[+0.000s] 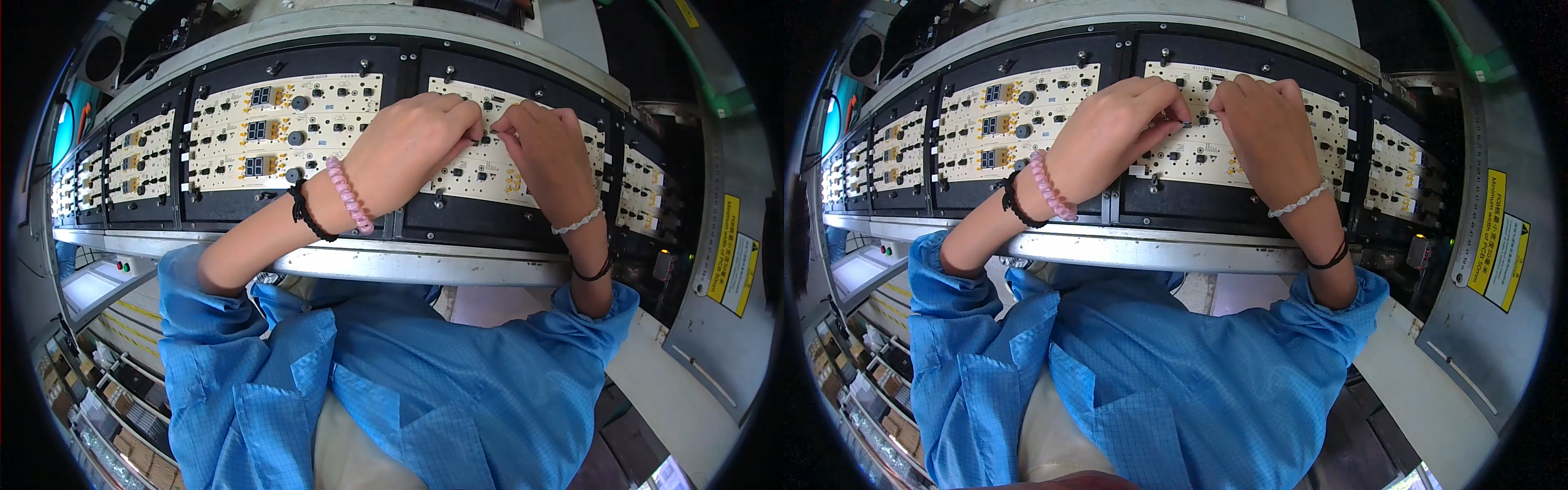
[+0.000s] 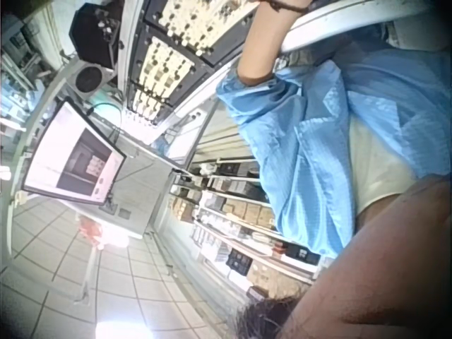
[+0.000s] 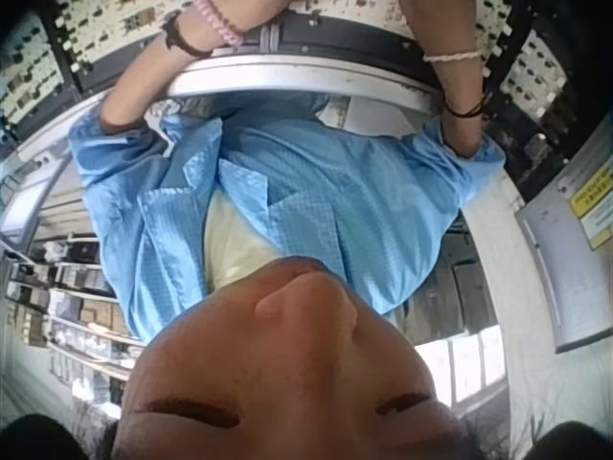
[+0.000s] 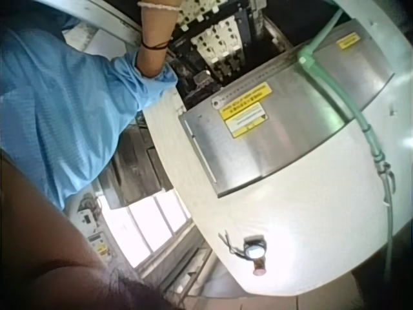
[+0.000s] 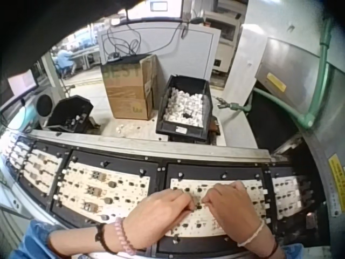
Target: Pick small electronic components from containers and place them onto circuit boards on a conveyor line.
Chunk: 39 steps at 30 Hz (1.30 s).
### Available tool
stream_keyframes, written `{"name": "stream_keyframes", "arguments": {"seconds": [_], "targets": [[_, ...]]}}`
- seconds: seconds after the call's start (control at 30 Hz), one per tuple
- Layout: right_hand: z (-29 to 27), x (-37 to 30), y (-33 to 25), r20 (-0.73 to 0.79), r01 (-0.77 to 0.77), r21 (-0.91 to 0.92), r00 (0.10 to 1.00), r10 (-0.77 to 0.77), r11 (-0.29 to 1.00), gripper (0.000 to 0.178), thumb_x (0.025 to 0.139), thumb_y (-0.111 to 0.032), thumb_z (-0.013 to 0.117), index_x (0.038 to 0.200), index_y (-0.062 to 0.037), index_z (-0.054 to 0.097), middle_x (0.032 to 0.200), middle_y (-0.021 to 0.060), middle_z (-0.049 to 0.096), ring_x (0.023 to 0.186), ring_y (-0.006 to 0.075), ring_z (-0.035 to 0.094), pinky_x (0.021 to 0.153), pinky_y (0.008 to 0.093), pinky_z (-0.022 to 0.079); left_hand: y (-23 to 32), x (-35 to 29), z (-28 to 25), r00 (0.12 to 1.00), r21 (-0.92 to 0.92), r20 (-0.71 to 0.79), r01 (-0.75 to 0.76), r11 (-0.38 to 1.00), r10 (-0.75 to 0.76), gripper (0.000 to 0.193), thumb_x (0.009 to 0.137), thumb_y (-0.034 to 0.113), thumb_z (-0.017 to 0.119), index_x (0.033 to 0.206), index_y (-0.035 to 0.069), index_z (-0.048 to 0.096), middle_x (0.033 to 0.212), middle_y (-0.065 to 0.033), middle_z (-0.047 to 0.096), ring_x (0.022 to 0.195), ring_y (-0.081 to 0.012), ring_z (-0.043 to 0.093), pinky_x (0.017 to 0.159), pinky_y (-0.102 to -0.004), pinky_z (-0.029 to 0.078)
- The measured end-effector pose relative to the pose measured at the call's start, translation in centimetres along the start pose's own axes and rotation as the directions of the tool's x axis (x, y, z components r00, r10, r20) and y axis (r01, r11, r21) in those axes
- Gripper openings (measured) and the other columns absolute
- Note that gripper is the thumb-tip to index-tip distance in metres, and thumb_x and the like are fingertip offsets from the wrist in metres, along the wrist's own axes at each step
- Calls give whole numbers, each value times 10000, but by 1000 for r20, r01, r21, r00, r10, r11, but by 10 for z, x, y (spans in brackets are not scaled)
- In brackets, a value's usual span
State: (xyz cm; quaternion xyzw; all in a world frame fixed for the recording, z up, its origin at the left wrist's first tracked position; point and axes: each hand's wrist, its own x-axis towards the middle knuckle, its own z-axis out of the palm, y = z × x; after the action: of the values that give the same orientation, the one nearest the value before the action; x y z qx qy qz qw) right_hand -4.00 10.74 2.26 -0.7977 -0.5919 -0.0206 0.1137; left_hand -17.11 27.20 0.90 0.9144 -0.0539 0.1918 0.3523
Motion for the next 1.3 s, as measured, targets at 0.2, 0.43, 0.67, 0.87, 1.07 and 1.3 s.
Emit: {"name": "stream_keyframes", "arguments": {"seconds": [0.2,0.43,0.67,0.87,1.07,1.3], "targets": [[1,2,-3,4,-12,-38,1000,12,999,84,841,-96,629,919,-100,597,842,14,587,800,191,579,823,322,368,0,0,1,1000,1,8,2,1000,-2,71,834,85,602,880,47,563,831,-97,617,827,-307,616,709,-391,502],[-27,11,12,-67,-107,161,991,119,981,106,875,-94,621,975,-59,628,879,56,630,733,201,591,721,308,433,8,5,20,998,25,55,-41,999,40,118,762,24,594,874,39,559,828,-113,615,834,-302,626,707,-378,511],[-17,15,18,-213,-78,124,972,103,989,95,877,-193,648,926,-112,647,745,0,624,687,185,608,712,308,452,8,2,34,995,13,83,-50,999,48,148,745,-17,558,890,9,542,844,-136,609,850,-312,627,724,-374,517],[-21,13,21,-216,-122,68,967,134,990,118,911,-143,599,995,-83,656,760,71,653,666,178,617,647,285,467,13,5,35,991,66,85,-106,992,100,130,749,17,560,879,14,558,844,-122,614,840,-293,633,727,-358,515],[-8,22,36,-161,-226,185,953,256,956,144,927,-139,575,1028,-73,654,790,88,674,696,191,655,649,277,498,8,6,-4,974,230,62,-227,946,218,160,768,100,564,910,61,626,804,-81,624,795,-251,639,700,-336,499],[-17,23,53,-140,-337,468,885,445,817,177,981,-136,531,1053,-29,654,779,18,617,732,77,567,689,227,459,-144,-22,-204,969,725,-241,148,673,47,303,884,139,606,1168,44,563,1081,-149,609,977,-330,584,816,-392,492]]}}
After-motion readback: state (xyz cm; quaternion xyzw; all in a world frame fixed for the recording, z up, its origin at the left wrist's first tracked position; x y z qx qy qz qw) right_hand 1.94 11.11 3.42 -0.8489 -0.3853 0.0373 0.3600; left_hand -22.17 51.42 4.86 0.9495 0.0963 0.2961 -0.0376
